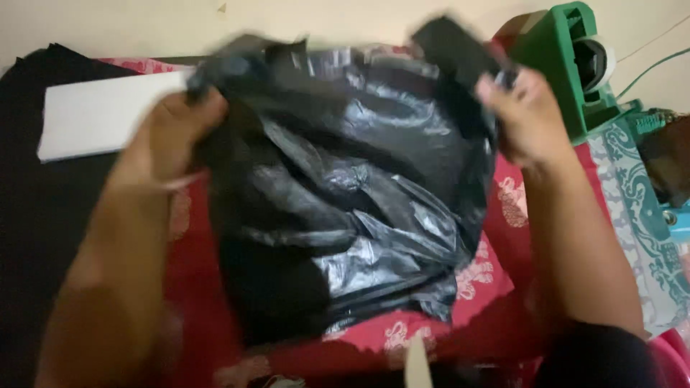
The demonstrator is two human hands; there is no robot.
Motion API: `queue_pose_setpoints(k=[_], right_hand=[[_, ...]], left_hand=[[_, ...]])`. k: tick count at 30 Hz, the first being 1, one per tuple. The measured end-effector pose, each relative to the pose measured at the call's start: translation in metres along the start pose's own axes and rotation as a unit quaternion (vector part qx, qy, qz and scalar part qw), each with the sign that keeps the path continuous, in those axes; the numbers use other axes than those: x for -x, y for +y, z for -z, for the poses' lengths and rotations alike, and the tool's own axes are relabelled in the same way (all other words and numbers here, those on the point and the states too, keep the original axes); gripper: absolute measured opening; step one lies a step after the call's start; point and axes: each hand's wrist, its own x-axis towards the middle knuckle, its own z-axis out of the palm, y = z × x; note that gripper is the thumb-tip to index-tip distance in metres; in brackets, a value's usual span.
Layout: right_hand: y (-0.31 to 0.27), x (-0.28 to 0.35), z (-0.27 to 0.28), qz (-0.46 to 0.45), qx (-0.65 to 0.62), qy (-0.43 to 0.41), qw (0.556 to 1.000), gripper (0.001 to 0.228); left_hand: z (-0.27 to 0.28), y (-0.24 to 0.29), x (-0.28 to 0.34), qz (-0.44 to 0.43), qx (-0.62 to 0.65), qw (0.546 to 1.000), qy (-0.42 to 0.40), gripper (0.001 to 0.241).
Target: The person places a folded checkered shirt into a black plastic bag on a red patterned surface. They then fold the bag around the shirt, tucking in the sides and folding the top down to create a compact package.
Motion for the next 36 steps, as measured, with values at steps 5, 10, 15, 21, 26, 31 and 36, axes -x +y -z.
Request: queue_pose_setpoints(k=[5, 10, 15, 21, 26, 31, 36], right_hand=[[0.024, -0.047, -0.003, -0.006, 0.114, 0.103, 0.988, 0.053], [-0.006, -0.012, -0.023, -0.282, 0.35, 0.045, 0.892, 0.09], [-0.01, 0.005, -0.03, -0.345, 0.402, -0.049, 0.847, 0.083], [0.052, 0.014, -0.026, -0.218, 0.237, -0.066, 0.944, 0.025], [0.06, 0.008, -0.027, -0.089, 0.241, -0.103, 0.961, 0.028], [0.083, -0.017, -0.028, 0.001, 0.241, -0.186, 0.952, 0.02], [0.06, -0.018, -0.039, -0.063, 0.225, -0.216, 0.948, 0.016]], left_hand=[[0.003, 0.023, -0.016, 0.087, -0.059, 0.994, 0.018, 0.056], [0.015, -0.025, -0.021, 0.148, -0.318, 0.936, 0.026, 0.1], [-0.007, -0.013, 0.011, 0.213, -0.369, 0.904, -0.04, 0.08], [-0.013, -0.055, 0.005, 0.095, -0.354, 0.929, -0.044, 0.047], [-0.021, -0.017, 0.024, 0.18, -0.177, 0.967, -0.034, 0.034], [-0.005, -0.039, 0.011, 0.127, -0.228, 0.962, -0.085, 0.025], [-0.007, -0.054, 0.013, 0.094, -0.12, 0.988, -0.015, 0.026]])
